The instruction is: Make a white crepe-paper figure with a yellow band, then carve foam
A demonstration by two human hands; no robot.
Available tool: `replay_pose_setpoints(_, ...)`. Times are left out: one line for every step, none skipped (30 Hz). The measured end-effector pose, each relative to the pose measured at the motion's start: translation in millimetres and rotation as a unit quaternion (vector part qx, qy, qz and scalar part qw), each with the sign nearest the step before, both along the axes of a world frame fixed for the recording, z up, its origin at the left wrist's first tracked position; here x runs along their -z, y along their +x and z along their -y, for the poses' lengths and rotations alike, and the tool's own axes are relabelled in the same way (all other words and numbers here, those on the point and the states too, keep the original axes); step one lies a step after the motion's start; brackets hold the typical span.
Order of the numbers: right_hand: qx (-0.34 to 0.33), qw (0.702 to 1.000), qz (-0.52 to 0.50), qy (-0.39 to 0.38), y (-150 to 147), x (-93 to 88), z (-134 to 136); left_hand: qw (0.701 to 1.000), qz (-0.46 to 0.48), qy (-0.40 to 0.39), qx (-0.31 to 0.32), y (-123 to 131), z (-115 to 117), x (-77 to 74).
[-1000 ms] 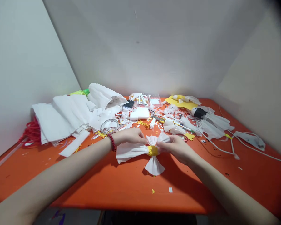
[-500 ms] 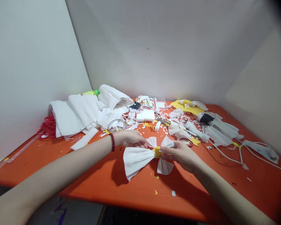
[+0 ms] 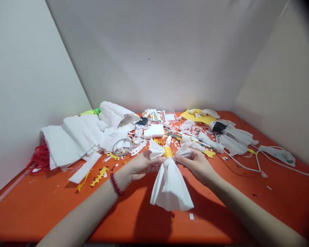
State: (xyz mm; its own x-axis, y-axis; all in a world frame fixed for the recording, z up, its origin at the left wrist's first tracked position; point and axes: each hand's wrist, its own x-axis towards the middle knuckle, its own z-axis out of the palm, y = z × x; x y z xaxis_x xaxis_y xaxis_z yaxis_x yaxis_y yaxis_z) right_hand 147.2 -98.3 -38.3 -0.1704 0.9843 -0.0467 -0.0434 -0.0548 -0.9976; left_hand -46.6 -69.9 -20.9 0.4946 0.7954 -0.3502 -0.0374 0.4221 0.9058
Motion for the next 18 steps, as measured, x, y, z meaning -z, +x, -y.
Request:
replay_pose_setpoints(0.002,1.000,0.004,0.004,1.0,-1.2,-1.4,1.000,0.003,0.017,0.005,-0.2,-0.7,-0.8)
replay_pose_setpoints(0.007,1.000,0.001,0.001,2.2,-2.3,-3.0,0.999,0.001,0.039,0.009,-0.6,-1.6,-1.7)
replay_pose_setpoints(0.014,1.000,-0.008,-0.006,3.7,-3.1,-4.8,0.998,-0.005,0.063,0.011,-0.9,-2.5,-2.6)
replay_pose_setpoints(0.024,0.999,-0.022,-0.015,5.2,-3.7,-6.5,0.996,-0.015,0.087,0.011,-1.2,-3.4,-3.5)
replay_pose_setpoints(0.036,0.998,-0.035,-0.025,6.7,-4.2,-8.0,0.994,-0.029,0.108,0.010,-1.3,-4.1,-4.3)
replay_pose_setpoints(0.050,0.997,-0.043,-0.035,7.9,-4.5,-9.2,0.991,-0.044,0.122,0.010,-1.2,-4.7,-5.0)
replay_pose_setpoints(0.060,0.996,-0.045,-0.043,8.9,-5.0,-9.9,0.990,-0.056,0.133,0.010,-1.1,-5.0,-5.6)
replay_pose_setpoints(0.066,0.996,-0.042,-0.048,9.4,-5.7,-10.2,0.988,-0.065,0.141,0.008,-0.9,-5.2,-6.1)
replay_pose_setpoints(0.067,0.996,-0.033,-0.050,9.3,-6.7,-9.9,0.986,-0.071,0.148,0.005,-0.7,-5.2,-6.5)
replay_pose_setpoints(0.065,0.996,-0.022,-0.049,8.8,-8.2,-9.3,0.985,-0.075,0.153,0.001,-0.6,-5.1,-6.6)
replay_pose_setpoints(0.060,0.997,-0.012,-0.046,7.9,-9.9,-8.6,0.985,-0.077,0.156,-0.002,-0.6,-4.9,-6.5)
replay_pose_setpoints(0.058,0.998,-0.003,-0.039,6.7,-11.9,-7.7,0.984,-0.077,0.157,-0.006,-0.7,-4.7,-6.0)
replay_pose_setpoints(0.059,0.998,0.004,-0.031,5.3,-13.9,-6.9,0.985,-0.074,0.157,-0.005,-0.8,-4.5,-5.0)
replay_pose_setpoints(0.062,0.998,0.012,-0.023,4.0,-15.7,-6.2,0.985,-0.067,0.157,-0.003,-1.0,-4.3,-3.5)
replay_pose_setpoints(0.067,0.997,0.018,-0.015,2.7,-17.4,-5.7,0.986,-0.057,0.156,0.000,-1.2,-4.2,-1.5)
replay_pose_setpoints(0.072,0.997,0.023,-0.007,1.6,-18.7,-5.2,0.987,-0.045,0.153,0.004,-1.4,-4.2,0.9)
replay_pose_setpoints(0.075,0.997,0.029,0.001,0.7,-19.6,-4.9,0.988,-0.034,0.151,0.009,-1.7,-4.2,3.5)
replay_pose_setpoints(0.078,0.996,0.035,0.009,0.0,-20.3,-4.6,0.988,-0.025,0.150,0.014,-1.8,-4.3,6.0)
